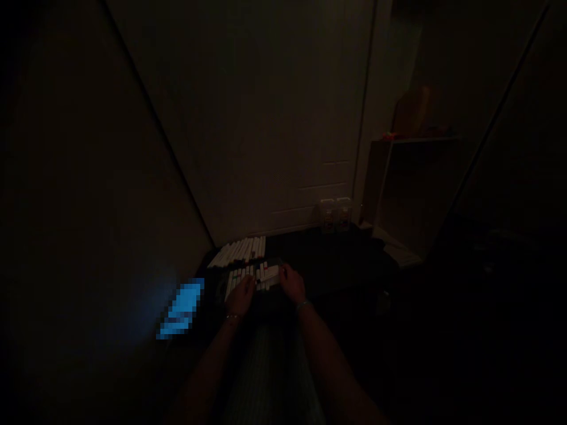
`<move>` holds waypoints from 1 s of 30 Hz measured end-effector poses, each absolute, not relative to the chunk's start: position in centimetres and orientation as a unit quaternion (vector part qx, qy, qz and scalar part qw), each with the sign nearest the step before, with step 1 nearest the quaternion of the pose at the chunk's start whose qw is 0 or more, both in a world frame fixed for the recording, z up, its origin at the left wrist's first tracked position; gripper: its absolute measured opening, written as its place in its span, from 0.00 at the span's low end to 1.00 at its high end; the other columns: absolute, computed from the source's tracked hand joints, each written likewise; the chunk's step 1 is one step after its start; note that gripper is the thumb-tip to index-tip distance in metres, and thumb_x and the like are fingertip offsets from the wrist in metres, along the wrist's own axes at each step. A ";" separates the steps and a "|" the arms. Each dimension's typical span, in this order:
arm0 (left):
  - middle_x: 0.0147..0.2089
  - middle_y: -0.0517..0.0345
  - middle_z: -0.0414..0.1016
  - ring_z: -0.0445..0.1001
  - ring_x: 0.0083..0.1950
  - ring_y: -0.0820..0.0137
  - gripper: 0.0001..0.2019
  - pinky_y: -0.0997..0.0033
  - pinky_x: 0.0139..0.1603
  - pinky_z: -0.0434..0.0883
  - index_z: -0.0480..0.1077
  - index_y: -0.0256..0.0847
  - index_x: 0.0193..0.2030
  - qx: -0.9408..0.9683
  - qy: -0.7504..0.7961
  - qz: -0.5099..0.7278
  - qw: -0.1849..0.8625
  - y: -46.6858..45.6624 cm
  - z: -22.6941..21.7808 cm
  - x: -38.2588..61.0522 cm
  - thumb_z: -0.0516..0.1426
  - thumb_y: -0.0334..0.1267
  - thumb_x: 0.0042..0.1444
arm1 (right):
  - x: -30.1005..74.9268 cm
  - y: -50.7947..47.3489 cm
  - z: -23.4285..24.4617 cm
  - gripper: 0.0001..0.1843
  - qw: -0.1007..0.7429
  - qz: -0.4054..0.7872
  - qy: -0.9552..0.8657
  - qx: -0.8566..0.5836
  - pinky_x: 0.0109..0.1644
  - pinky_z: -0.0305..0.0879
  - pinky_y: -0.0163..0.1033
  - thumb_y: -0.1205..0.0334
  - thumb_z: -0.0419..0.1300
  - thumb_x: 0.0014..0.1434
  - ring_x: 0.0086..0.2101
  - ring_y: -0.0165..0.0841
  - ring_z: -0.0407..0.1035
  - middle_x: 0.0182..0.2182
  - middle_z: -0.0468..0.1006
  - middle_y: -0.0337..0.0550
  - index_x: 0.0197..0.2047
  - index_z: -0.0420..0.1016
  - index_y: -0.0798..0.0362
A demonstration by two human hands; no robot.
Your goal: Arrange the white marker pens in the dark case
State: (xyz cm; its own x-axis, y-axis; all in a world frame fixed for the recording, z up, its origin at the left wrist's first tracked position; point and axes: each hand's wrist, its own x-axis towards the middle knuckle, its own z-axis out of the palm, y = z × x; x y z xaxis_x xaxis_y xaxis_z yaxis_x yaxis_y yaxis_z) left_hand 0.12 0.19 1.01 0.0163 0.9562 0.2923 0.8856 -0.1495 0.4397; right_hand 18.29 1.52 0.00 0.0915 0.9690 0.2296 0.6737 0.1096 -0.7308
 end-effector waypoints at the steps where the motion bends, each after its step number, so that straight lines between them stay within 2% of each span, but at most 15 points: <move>1: 0.37 0.57 0.73 0.69 0.35 0.72 0.17 0.76 0.30 0.56 0.64 0.44 0.44 0.709 0.649 0.270 0.065 0.1 1.1 0.2 0.40 0.48 0.60 | 18.3 1.5 0.0 0.17 0.375 0.198 -0.644 -0.636 0.32 0.53 0.30 0.51 0.40 0.62 0.33 0.29 0.68 0.34 0.75 0.38 0.43 0.66 0.46; 15: 0.39 0.56 0.73 0.69 0.36 0.71 0.17 0.76 0.31 0.57 0.66 0.44 0.44 0.708 0.647 0.279 0.048 0.2 0.9 0.2 0.41 0.47 0.60 | 18.3 1.3 0.4 0.16 0.377 0.214 -0.639 -0.635 0.31 0.53 0.29 0.47 0.46 0.59 0.32 0.29 0.68 0.33 0.75 0.37 0.43 0.68 0.45; 30: 0.33 0.60 0.74 0.70 0.33 0.71 0.18 0.76 0.30 0.57 0.68 0.45 0.40 0.694 0.657 0.281 0.093 -0.8 2.4 1.0 0.48 0.54 0.53 | 18.3 1.0 0.6 0.20 0.383 0.199 -0.641 -0.634 0.32 0.54 0.29 0.47 0.42 0.60 0.32 0.29 0.68 0.33 0.76 0.38 0.41 0.70 0.46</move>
State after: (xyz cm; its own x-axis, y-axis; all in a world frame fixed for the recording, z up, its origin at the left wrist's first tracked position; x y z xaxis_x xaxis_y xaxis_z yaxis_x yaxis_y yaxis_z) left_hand 0.97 -0.77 2.40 -0.0204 0.9636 0.2664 0.8588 -0.1196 0.4981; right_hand 18.30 1.02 0.56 0.0984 0.9661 0.2386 0.6612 0.1157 -0.7413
